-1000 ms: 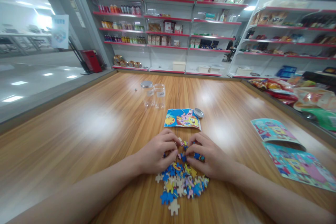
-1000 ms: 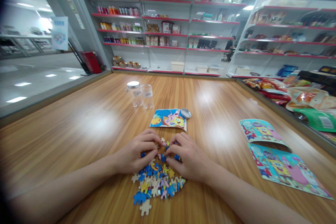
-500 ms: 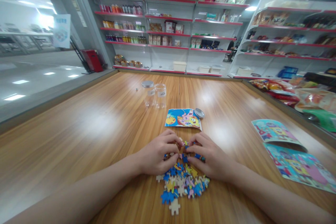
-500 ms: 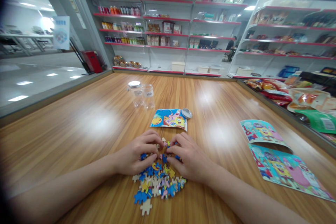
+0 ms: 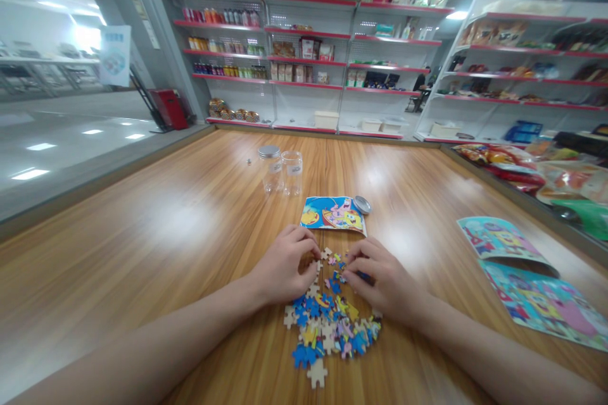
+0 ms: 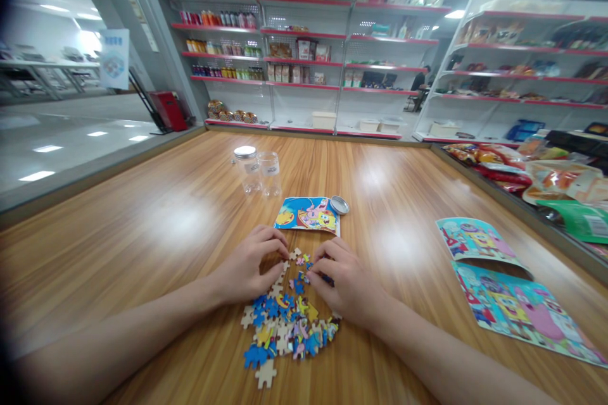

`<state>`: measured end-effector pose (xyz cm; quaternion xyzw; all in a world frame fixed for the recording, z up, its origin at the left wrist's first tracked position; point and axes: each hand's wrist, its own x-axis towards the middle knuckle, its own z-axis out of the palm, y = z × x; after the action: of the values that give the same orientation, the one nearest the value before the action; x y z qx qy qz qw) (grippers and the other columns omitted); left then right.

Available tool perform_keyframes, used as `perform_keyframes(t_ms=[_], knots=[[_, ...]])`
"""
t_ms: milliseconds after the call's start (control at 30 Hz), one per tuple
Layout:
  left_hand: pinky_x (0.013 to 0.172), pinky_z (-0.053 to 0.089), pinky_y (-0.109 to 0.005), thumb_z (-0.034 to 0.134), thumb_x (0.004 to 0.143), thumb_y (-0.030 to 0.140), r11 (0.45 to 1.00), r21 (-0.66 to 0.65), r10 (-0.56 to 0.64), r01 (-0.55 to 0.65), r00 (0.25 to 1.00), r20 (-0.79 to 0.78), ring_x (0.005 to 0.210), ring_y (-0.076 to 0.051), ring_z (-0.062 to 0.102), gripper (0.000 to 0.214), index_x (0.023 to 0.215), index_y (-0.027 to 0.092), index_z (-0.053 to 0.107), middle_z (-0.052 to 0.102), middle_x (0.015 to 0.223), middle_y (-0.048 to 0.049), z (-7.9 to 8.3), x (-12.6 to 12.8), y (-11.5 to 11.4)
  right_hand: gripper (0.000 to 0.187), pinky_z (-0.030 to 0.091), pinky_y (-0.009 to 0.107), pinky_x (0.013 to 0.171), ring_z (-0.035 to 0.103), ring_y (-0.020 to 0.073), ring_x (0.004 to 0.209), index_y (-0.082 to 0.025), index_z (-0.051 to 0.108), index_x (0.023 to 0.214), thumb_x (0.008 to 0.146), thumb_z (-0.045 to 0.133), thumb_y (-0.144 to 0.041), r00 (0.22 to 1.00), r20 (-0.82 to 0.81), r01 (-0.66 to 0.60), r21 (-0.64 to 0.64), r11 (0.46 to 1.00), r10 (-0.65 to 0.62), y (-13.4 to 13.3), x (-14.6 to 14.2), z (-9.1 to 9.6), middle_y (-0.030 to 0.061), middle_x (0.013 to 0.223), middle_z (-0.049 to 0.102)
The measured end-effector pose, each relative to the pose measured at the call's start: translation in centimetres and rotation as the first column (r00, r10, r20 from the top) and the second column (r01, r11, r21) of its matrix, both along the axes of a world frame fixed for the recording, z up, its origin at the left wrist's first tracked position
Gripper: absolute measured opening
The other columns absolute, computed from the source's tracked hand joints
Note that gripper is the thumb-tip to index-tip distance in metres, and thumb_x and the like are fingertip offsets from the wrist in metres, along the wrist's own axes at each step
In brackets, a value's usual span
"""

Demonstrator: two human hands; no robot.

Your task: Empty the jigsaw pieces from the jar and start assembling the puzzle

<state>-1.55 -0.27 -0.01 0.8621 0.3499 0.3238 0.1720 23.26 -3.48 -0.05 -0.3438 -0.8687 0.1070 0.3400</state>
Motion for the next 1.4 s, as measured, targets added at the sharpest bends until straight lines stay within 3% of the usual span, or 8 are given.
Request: perform_keyframes(t_ms=[133, 267, 833, 1033, 1233, 1400], knots=[[0.094, 0.049, -0.039, 0.062, 0.083, 0.014, 1.0, -0.001, 0.01, -0.01, 1.0, -0.006, 0.103, -0.023, 0.057, 0.009, 0.087, 0.019, 0.069, 0.063, 0.102, -0.0067, 0.0, 0.0, -0.1, 0.006, 0.051, 0.038, 0.083, 0.056, 0.0217, 0.095, -0.017, 0.07, 0.093, 0.092, 0.064, -0.017, 0.999, -0.005, 0.038, 0.001, 0.999, -0.038, 0.0, 0.1, 0.1, 0.0083, 0.096, 0.061], [0.093, 0.049, -0.039, 0.064, 0.084, 0.015, 0.999, -0.002, 0.032, -0.032, 0.999, -0.02, 0.102, -0.023, 0.057, 0.008, 0.088, 0.019, 0.069, 0.063, 0.101, -0.0066, -0.3, 0.0, 0.0, 0.024, 0.052, 0.039, 0.083, 0.055, 0.0222, 0.099, -0.022, 0.072, 0.11, 0.094, 0.058, -0.012, 0.999, 0.037, -0.002, -0.013, 1.0, 0.003, -0.2, 0.3, 0.2, 0.0092, 0.102, 0.059], [0.089, 0.049, -0.039, 0.061, 0.093, 0.02, 0.992, 0.03, 0.123, -0.122, 0.992, -0.023, 0.097, -0.022, 0.058, 0.01, 0.092, 0.018, 0.071, 0.065, 0.098, -0.0068, -0.6, 0.1, 0.3, 0.026, 0.054, 0.04, 0.086, 0.057, 0.023, 0.102, -0.021, 0.072, 0.109, 0.094, 0.054, -0.01, 1.0, 0.028, -0.012, -0.034, 0.999, 0.013, -0.2, 0.3, 0.3, 0.0102, 0.104, 0.062], [0.09, 0.051, -0.038, 0.061, 0.094, 0.022, 0.99, 0.043, 0.132, -0.131, 0.991, -0.033, 0.097, -0.022, 0.059, 0.013, 0.094, 0.019, 0.073, 0.066, 0.099, -0.007, -0.9, -0.1, 0.4, 0.036, 0.05, 0.052, 0.101, 0.053, 0.0283, 0.119, -0.024, 0.065, 0.127, 0.093, 0.057, -0.014, 0.992, 0.111, -0.067, -0.009, 0.998, 0.067, -0.3, 0.2, 0.9, 0.0106, 0.13, 0.064], [0.093, 0.051, -0.04, 0.062, 0.093, 0.024, 0.984, 0.054, 0.175, -0.172, 0.984, -0.038, 0.101, -0.023, 0.059, 0.015, 0.1, 0.019, 0.075, 0.064, 0.103, -0.0083, -1.1, -0.1, 0.4, 0.026, 0.051, 0.051, 0.099, 0.057, 0.027, 0.108, -0.021, 0.068, 0.117, 0.093, 0.058, -0.016, 0.996, 0.077, -0.04, -0.02, 0.999, 0.042, -0.2, 0.3, 1.0, 0.0094, 0.106, 0.073], [0.09, 0.051, -0.037, 0.061, 0.094, 0.023, 0.983, 0.046, 0.177, -0.176, 0.983, -0.039, 0.097, -0.021, 0.06, 0.013, 0.092, 0.019, 0.073, 0.065, 0.099, -0.0066, -1.2, -0.2, 0.7, 0.036, 0.042, 0.058, 0.11, 0.043, 0.0332, 0.135, -0.022, 0.064, 0.13, 0.095, 0.062, -0.029, 0.975, 0.221, -0.036, 0.009, 0.999, 0.033, -0.4, 0.5, 0.9, 0.0112, 0.144, 0.056]])
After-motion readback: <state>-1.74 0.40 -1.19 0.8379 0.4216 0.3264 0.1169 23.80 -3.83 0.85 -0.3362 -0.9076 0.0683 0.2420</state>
